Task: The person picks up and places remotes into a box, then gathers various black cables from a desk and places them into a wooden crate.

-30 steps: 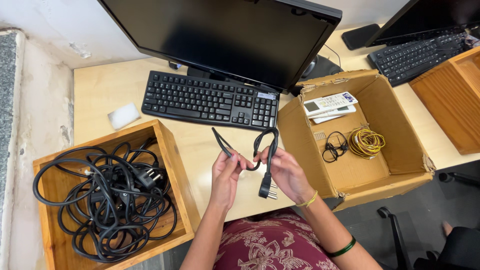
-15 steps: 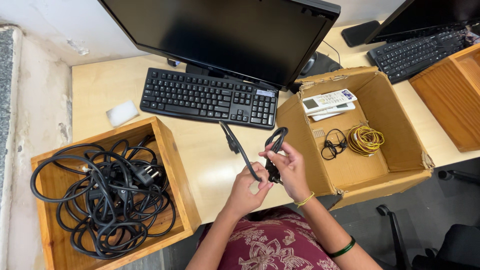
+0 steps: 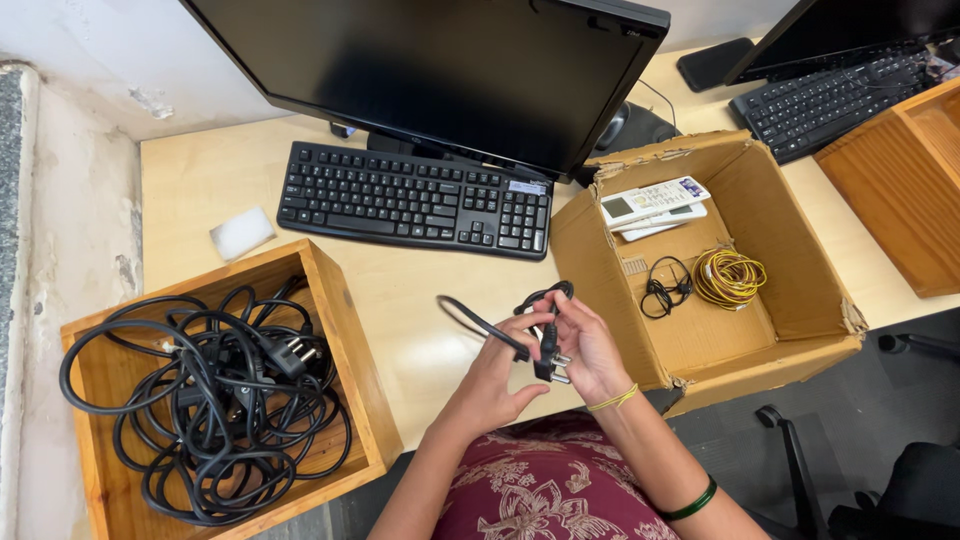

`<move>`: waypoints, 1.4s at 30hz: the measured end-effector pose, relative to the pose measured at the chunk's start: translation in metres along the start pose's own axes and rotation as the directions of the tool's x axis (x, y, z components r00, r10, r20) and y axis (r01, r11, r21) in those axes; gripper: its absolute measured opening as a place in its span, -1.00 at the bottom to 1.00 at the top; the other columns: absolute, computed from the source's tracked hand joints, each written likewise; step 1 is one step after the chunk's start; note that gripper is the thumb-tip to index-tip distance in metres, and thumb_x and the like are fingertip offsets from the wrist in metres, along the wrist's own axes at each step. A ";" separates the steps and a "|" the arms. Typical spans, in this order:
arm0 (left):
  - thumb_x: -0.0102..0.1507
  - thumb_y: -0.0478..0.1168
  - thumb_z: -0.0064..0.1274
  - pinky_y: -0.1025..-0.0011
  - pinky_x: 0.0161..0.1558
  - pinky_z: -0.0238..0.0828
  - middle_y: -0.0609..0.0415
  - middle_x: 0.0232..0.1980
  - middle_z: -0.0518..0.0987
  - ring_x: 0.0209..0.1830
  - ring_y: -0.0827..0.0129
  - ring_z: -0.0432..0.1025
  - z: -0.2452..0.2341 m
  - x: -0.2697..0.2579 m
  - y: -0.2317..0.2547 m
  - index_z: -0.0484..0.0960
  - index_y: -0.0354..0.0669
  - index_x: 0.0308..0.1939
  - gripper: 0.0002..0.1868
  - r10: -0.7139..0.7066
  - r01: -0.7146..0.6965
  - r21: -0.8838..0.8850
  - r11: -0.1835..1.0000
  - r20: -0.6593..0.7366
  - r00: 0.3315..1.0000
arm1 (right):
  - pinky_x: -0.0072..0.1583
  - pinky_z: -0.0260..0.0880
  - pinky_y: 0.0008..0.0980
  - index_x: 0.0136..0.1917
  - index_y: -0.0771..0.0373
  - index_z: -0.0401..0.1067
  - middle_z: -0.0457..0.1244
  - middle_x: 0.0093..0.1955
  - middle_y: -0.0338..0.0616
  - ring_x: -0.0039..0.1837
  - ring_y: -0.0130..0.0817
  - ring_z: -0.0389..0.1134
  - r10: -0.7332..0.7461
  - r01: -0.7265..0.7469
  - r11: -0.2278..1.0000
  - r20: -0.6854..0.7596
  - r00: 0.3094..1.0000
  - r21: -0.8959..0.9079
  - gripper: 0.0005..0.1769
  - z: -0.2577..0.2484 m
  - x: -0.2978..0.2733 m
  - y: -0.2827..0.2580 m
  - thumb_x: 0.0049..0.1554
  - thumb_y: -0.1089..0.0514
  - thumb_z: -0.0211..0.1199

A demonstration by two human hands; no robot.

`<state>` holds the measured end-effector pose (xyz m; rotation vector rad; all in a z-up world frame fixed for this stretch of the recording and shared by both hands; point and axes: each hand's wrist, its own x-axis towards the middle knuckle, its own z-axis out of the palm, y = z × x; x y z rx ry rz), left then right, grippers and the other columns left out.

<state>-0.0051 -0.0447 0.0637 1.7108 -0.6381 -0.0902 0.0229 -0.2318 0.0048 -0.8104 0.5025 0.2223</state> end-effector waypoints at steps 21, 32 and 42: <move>0.26 -0.41 0.18 0.28 0.32 0.40 -0.29 0.54 0.37 0.33 0.24 0.45 0.022 -0.012 -0.023 0.23 -0.12 -0.23 -0.65 -0.106 -0.094 -0.469 0.878 -0.383 0.918 | -0.06 0.43 -0.46 -0.15 0.22 0.47 0.33 -0.16 -0.27 -0.14 -0.54 0.34 -0.071 0.076 0.963 0.032 0.997 -0.260 -0.84 0.015 -0.018 0.007 0.22 0.11 0.24; 0.46 -0.05 -0.22 0.23 0.09 0.46 -0.16 0.41 0.47 -0.02 0.28 0.49 0.014 -0.021 -0.054 0.43 -0.31 0.26 -0.56 -0.521 0.028 -0.813 0.582 -0.346 0.781 | -0.19 0.35 -0.45 -0.26 0.33 0.48 0.34 -0.37 -0.20 -0.29 -0.49 0.33 -0.351 0.424 0.381 0.295 0.889 -0.822 -0.79 0.046 -0.044 0.000 0.10 0.15 0.36; 0.47 0.05 -0.29 0.18 0.20 0.46 -0.34 0.33 0.46 0.20 0.06 0.50 0.013 -0.020 -0.062 0.42 -0.38 0.22 -0.47 -0.647 -0.257 -0.966 0.013 -0.204 0.735 | -0.02 0.35 -0.11 -0.04 0.33 0.43 0.31 -0.14 0.04 -0.05 0.03 0.36 -0.429 0.607 -0.233 0.641 0.636 -0.759 -0.92 0.063 -0.058 -0.025 0.19 0.27 0.22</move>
